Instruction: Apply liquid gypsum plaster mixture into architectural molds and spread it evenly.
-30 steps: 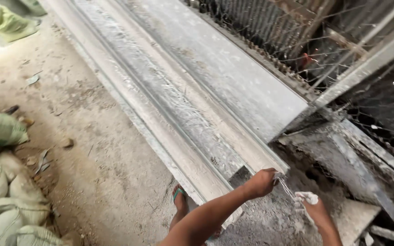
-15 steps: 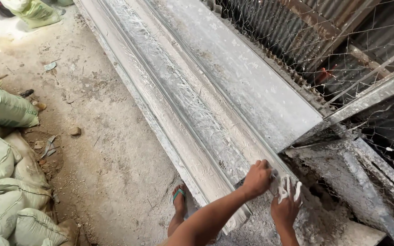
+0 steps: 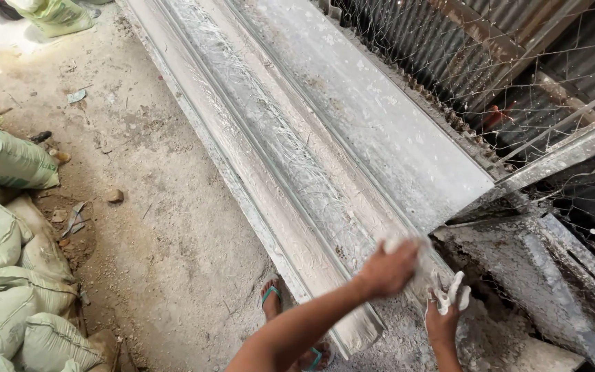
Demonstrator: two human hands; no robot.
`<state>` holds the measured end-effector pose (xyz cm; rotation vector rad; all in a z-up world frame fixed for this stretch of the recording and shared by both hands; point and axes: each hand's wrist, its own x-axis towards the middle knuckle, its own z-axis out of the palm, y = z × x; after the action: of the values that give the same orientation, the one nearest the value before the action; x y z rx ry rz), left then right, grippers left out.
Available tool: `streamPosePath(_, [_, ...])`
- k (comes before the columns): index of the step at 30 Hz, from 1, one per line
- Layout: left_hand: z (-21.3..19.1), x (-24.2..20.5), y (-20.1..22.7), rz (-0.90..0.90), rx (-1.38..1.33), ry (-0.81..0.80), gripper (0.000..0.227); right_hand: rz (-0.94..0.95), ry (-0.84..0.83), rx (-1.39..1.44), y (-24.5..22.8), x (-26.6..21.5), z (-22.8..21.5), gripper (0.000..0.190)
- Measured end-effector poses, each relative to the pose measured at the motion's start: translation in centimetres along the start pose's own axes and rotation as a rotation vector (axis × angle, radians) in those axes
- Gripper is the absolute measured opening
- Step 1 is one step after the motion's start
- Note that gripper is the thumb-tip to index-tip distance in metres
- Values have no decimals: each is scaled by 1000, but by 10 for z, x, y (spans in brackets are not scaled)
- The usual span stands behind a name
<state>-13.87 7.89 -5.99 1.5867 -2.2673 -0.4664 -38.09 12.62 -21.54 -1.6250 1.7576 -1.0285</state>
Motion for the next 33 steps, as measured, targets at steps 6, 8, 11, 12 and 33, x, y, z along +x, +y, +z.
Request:
streamPosePath(6, [70, -30, 22, 302, 395, -350, 65, 86, -86, -421, 22, -3, -6, 69])
streamPosePath(8, [62, -31, 23, 309, 472, -422, 64, 205, -129, -513, -15, -1, -15, 73])
streamPosePath(11, [81, -27, 16, 306, 425, -298, 66, -72, -91, -295, 30, 1, -9, 68])
streamPosePath(12, [82, -27, 16, 305, 426, -299, 66, -72, -92, -294, 21, 0, -9, 68])
streamPosePath(33, [69, -29, 27, 197, 403, -258, 66, -62, 111, 35, -37, -5, -19, 86])
